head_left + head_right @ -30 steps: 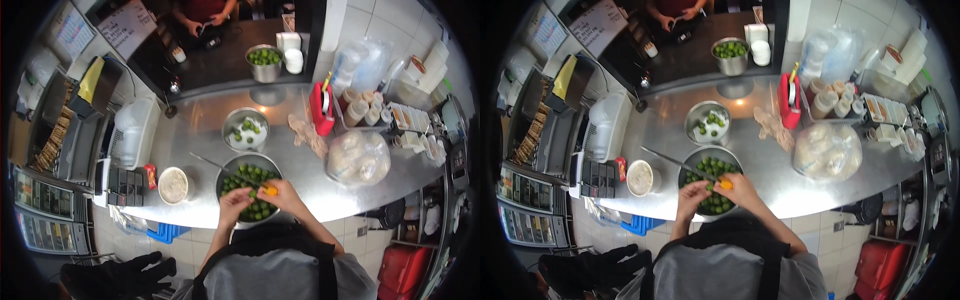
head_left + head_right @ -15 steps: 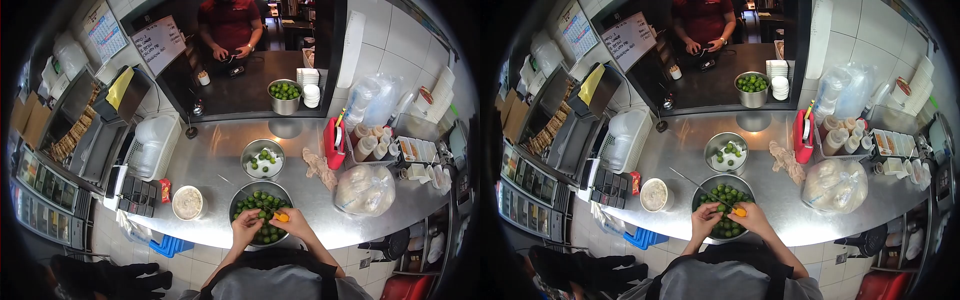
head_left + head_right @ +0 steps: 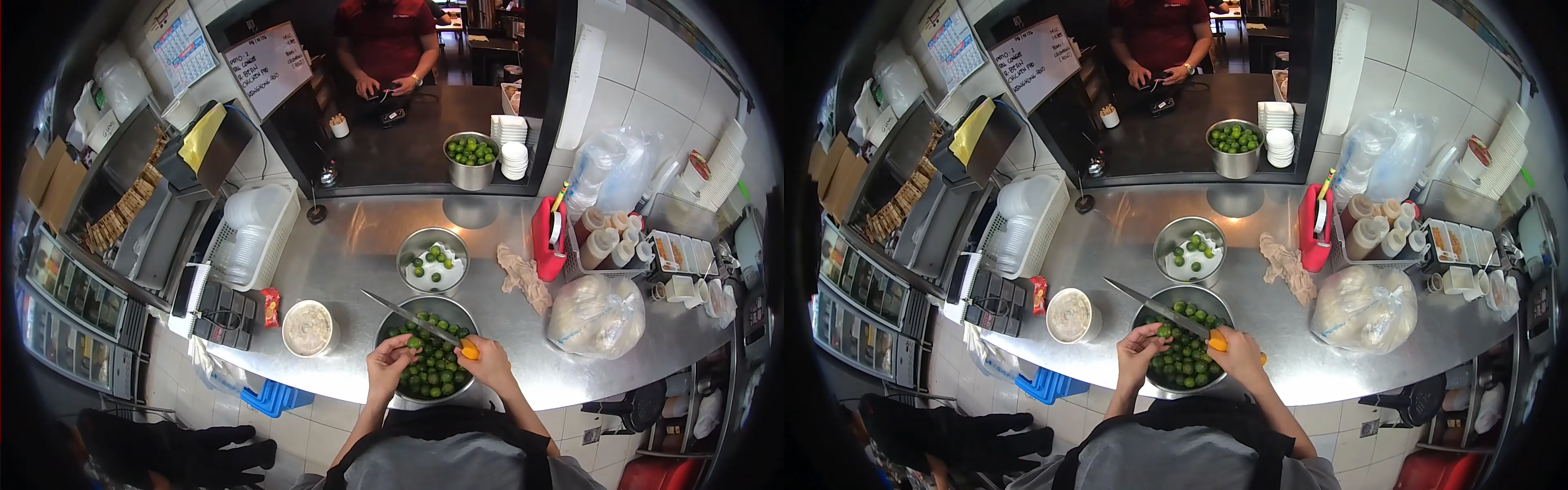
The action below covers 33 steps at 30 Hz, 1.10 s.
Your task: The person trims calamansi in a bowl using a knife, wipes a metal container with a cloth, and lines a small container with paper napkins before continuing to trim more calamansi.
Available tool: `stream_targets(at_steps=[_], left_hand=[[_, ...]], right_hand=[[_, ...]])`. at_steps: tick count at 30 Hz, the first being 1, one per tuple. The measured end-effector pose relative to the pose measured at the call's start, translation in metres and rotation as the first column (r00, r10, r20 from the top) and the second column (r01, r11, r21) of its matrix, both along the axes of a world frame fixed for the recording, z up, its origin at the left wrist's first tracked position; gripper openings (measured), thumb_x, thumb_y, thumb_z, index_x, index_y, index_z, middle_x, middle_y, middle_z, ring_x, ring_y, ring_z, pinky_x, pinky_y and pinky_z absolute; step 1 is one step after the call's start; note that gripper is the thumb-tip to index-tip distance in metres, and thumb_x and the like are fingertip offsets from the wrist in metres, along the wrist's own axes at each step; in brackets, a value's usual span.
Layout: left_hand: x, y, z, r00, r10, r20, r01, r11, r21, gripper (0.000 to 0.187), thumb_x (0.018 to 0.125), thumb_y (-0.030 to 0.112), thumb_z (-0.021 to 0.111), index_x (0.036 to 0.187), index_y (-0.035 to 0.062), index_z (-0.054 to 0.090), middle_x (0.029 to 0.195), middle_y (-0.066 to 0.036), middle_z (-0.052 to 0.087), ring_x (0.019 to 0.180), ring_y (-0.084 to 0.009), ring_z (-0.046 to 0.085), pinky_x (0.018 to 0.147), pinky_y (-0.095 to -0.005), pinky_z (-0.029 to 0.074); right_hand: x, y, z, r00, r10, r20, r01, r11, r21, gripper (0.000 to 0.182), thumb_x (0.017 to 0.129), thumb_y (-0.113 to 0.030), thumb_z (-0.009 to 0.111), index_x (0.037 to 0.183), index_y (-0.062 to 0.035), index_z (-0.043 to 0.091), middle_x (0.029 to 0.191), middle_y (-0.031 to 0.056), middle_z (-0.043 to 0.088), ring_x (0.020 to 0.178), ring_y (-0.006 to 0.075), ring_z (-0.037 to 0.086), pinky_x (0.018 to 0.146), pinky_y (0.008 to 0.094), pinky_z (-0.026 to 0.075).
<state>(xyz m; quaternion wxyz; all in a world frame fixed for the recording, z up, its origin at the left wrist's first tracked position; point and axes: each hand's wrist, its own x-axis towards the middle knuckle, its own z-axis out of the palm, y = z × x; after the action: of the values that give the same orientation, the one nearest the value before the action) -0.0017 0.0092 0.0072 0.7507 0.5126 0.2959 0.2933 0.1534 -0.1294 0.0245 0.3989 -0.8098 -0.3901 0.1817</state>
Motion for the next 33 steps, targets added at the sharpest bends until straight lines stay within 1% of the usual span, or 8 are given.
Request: stream_targets(at_steps=[2,8,14,17,23,29,32,33], left_hand=[[0.000,0.001,-0.003,1.000,0.005,0.005,-0.005,1.000,0.007,0.030,0.080,-0.009,0.057,0.110,-0.0055,0.056,0.100,-0.011,0.063,0.090,-0.0206,0.064,0.075,-0.0281,0.054],[0.000,0.001,0.002,1.000,0.012,0.022,-0.012,1.000,-0.025,0.029,0.081,-0.008,0.057,0.110,-0.0058,0.056,0.101,-0.012,0.063,0.091,-0.0211,0.064,0.076,-0.0284,0.053],[-0.001,0.002,-0.003,1.000,0.014,0.026,-0.013,0.999,-0.042,0.029,0.081,-0.008,0.057,0.110,-0.0062,0.056,0.101,-0.013,0.063,0.091,-0.0214,0.064,0.076,-0.0282,0.053],[-0.001,0.002,-0.001,1.000,0.015,0.024,-0.014,0.999,-0.051,0.030,0.081,-0.009,0.056,0.110,-0.0067,0.056,0.101,-0.013,0.062,0.091,-0.0215,0.064,0.076,-0.0280,0.053],[-0.001,0.000,0.000,1.000,0.003,0.027,-0.002,0.999,-0.054,0.030,0.081,-0.008,0.056,0.111,-0.0073,0.055,0.101,-0.013,0.062,0.091,-0.0218,0.064,0.076,-0.0283,0.053],[-0.001,0.000,-0.002,1.000,-0.004,0.031,0.005,0.998,-0.063,0.030,0.081,-0.008,0.057,0.111,-0.0068,0.055,0.102,-0.013,0.062,0.091,-0.0223,0.064,0.076,-0.0284,0.053],[0.000,0.001,-0.002,1.000,-0.002,0.021,0.004,0.998,-0.063,0.030,0.081,-0.008,0.056,0.111,-0.0064,0.055,0.103,-0.013,0.062,0.091,-0.0227,0.064,0.077,-0.0284,0.054],[-0.001,0.001,-0.002,1.000,-0.001,0.016,0.002,0.998,-0.062,0.030,0.081,-0.008,0.056,0.111,-0.0063,0.055,0.103,-0.013,0.062,0.092,-0.0228,0.064,0.077,-0.0284,0.054]], right_hand=[[-0.001,-0.001,0.001,1.000,-0.002,0.002,0.002,1.000,0.024,0.035,0.075,-0.035,0.068,0.084,-0.0017,0.062,0.068,0.0191,0.060,0.066,0.0364,0.061,0.059,0.0414,0.046],[-0.001,0.000,0.001,0.999,0.006,-0.039,-0.007,1.000,-0.028,0.032,0.074,-0.032,0.069,0.085,-0.0024,0.063,0.069,0.0183,0.061,0.067,0.0356,0.061,0.059,0.0397,0.046],[-0.002,-0.001,-0.013,0.999,0.028,0.023,-0.030,0.995,0.094,0.029,0.073,-0.028,0.069,0.085,-0.0023,0.062,0.071,0.0183,0.062,0.068,0.0356,0.062,0.059,0.0405,0.046],[-0.003,0.000,-0.002,1.000,0.031,0.004,-0.031,0.999,0.021,0.029,0.074,-0.029,0.068,0.085,-0.0025,0.063,0.072,0.0184,0.062,0.068,0.0355,0.062,0.060,0.0410,0.046],[-0.005,0.001,-0.001,1.000,0.016,0.000,-0.016,1.000,0.012,0.033,0.075,-0.034,0.069,0.082,-0.0026,0.062,0.069,0.0181,0.061,0.066,0.0357,0.061,0.058,0.0404,0.045],[-0.005,0.001,0.000,0.999,0.021,-0.031,-0.020,0.999,0.026,0.033,0.075,-0.035,0.069,0.080,-0.0028,0.061,0.068,0.0175,0.060,0.064,0.0354,0.060,0.057,0.0400,0.044],[-0.005,0.001,-0.003,1.000,0.016,-0.024,-0.015,0.999,0.035,0.034,0.074,-0.035,0.069,0.079,-0.0025,0.061,0.067,0.0175,0.060,0.064,0.0353,0.060,0.056,0.0398,0.044],[-0.005,0.001,-0.001,0.999,0.020,-0.033,-0.020,1.000,0.011,0.034,0.074,-0.035,0.069,0.083,-0.0024,0.062,0.069,0.0176,0.061,0.066,0.0360,0.060,0.059,0.0407,0.045]])
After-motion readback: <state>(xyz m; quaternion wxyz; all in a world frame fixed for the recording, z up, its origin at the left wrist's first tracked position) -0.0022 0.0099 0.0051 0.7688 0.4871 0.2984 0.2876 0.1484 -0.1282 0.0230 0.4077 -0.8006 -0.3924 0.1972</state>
